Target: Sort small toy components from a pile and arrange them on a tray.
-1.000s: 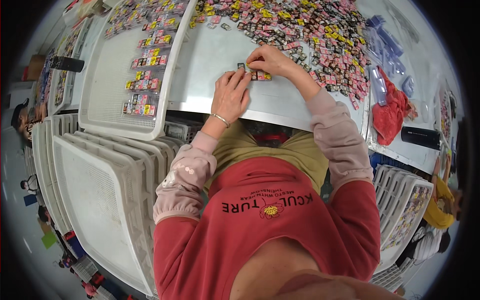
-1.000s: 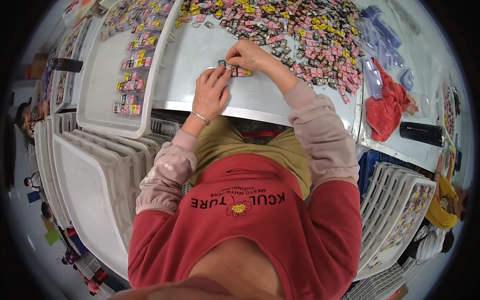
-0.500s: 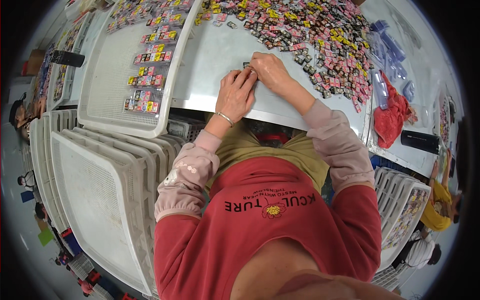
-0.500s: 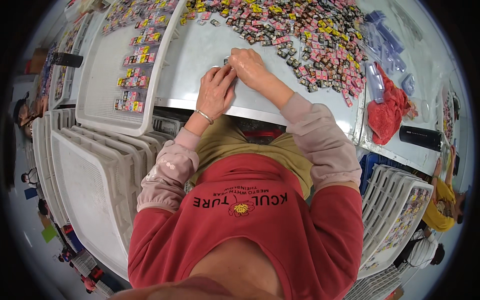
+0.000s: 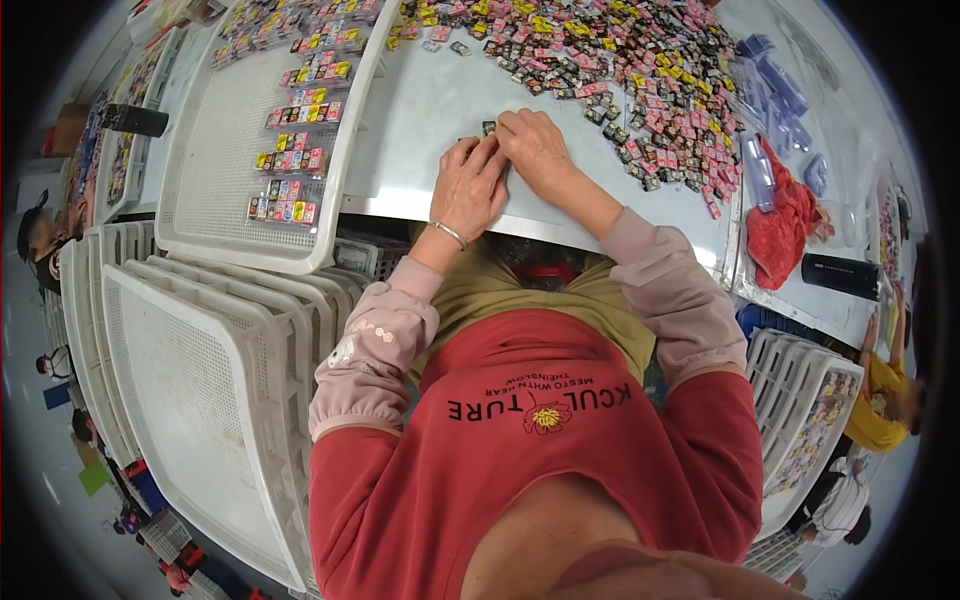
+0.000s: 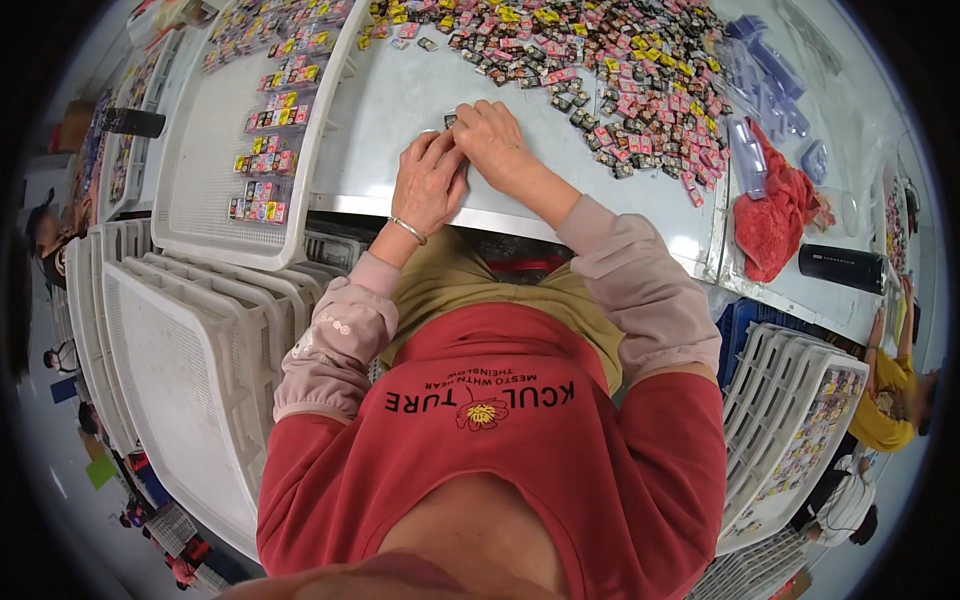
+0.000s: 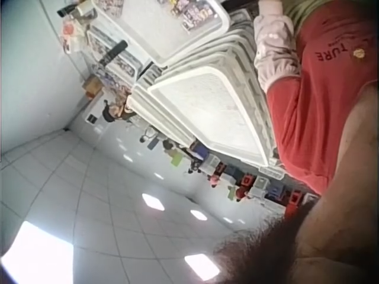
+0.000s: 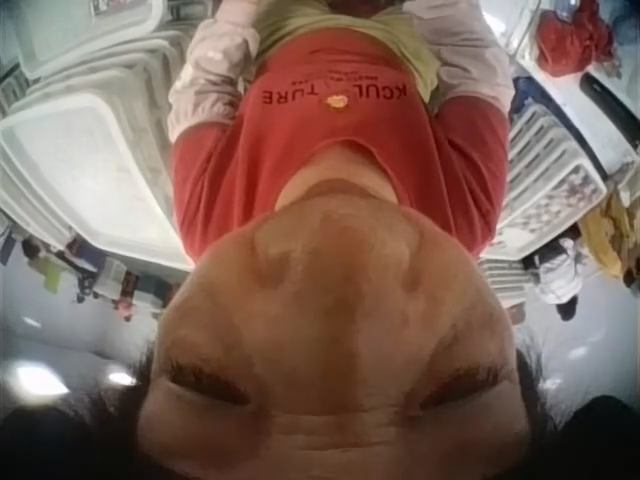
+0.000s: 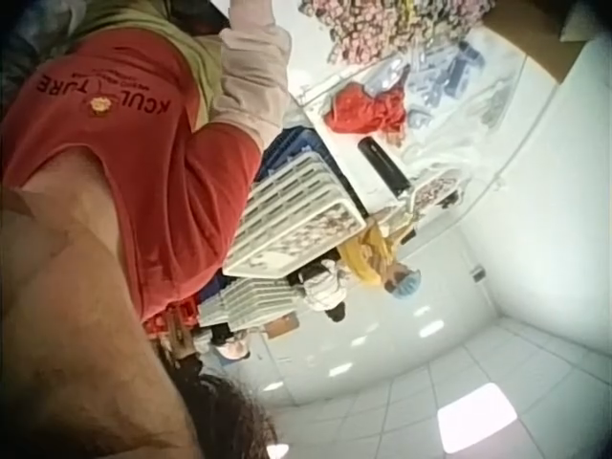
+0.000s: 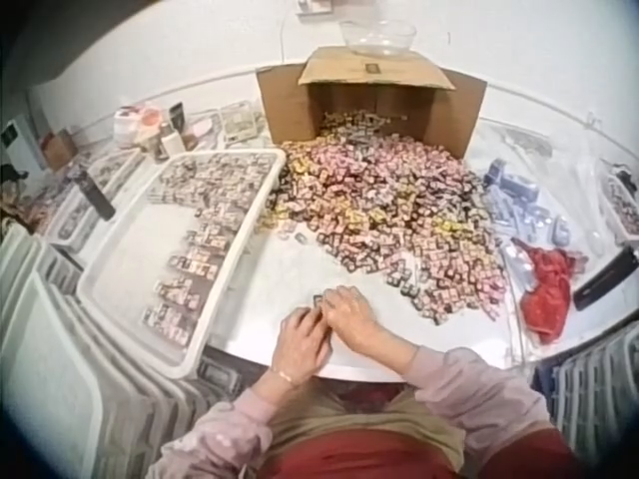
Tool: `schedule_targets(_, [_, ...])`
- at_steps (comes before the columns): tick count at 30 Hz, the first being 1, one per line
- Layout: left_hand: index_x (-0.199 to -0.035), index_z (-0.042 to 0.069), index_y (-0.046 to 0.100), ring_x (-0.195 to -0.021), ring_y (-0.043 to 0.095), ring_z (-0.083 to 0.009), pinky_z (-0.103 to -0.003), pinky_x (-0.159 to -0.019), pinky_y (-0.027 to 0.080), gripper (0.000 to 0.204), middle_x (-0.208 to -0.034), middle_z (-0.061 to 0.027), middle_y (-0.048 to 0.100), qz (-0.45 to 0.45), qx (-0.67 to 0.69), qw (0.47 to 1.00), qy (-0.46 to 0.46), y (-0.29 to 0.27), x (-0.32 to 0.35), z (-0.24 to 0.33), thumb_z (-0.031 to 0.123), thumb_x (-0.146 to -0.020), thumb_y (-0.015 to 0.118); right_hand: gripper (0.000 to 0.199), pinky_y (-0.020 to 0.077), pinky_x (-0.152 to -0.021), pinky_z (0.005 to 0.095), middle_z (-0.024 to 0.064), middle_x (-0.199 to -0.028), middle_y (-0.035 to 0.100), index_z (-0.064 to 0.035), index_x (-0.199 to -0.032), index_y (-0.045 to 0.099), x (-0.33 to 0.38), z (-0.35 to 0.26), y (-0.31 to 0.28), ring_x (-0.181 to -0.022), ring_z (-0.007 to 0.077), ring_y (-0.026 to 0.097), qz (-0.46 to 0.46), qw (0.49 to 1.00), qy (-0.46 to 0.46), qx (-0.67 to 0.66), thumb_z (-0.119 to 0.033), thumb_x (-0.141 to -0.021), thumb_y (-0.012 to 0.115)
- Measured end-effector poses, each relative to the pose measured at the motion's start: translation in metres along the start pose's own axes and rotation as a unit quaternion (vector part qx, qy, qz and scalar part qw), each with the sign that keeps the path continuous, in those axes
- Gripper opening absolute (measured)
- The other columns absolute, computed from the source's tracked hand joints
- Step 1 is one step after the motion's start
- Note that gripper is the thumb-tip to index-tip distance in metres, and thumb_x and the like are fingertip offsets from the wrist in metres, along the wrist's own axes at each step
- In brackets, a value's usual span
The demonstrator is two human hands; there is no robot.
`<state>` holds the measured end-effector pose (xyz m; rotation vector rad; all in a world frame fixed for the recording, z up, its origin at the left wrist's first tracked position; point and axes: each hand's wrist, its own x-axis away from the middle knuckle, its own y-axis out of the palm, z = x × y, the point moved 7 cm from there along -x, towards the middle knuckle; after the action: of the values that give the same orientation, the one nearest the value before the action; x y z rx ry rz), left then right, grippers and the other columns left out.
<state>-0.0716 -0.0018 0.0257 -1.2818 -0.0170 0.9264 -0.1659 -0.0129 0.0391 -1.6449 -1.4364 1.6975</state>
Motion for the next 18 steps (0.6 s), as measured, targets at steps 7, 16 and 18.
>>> schedule_targets(7, [-0.116,0.005,0.056,-0.109,0.047,-0.0295,-0.042,-0.094,0.037,0.041,-0.118,-0.0080,0.054,0.009,-0.008,1.000,0.009,-0.003,-0.003,0.003,0.011,-0.075,0.058,0.004,0.0491,-0.071,0.0402,0.0105,-0.081,0.058,-0.0021,-0.072,0.062,-0.003,0.032,0.019,-0.081,0.0296,0.059,-0.067,0.987,0.119,-0.086,-0.006,-0.071,0.061])
schedule_targets(16, [-0.115,0.006,0.056,-0.108,0.048,-0.0288,-0.042,-0.093,0.037,0.040,-0.118,-0.0076,0.054,0.010,0.006,1.000,0.000,-0.003,-0.002,0.002,0.010,-0.075,0.058,0.016,0.0494,-0.070,0.0373,0.0111,-0.087,0.062,-0.0013,-0.086,0.067,-0.002,0.057,-0.005,-0.078,0.0304,0.061,0.019,0.954,0.145,-0.261,0.001,-0.074,0.055])
schedule_targets(18, [-0.116,0.006,0.055,-0.109,0.048,-0.0293,-0.042,-0.093,0.037,0.041,-0.118,-0.0081,0.054,0.005,0.002,1.000,-0.001,-0.005,-0.003,0.002,0.011,-0.075,0.059,0.018,0.0488,-0.071,0.0377,0.0114,-0.087,0.062,-0.0014,-0.086,0.067,0.001,0.064,-0.008,-0.079,0.0299,0.060,-0.011,0.949,0.177,-0.259,0.001,-0.074,0.055])
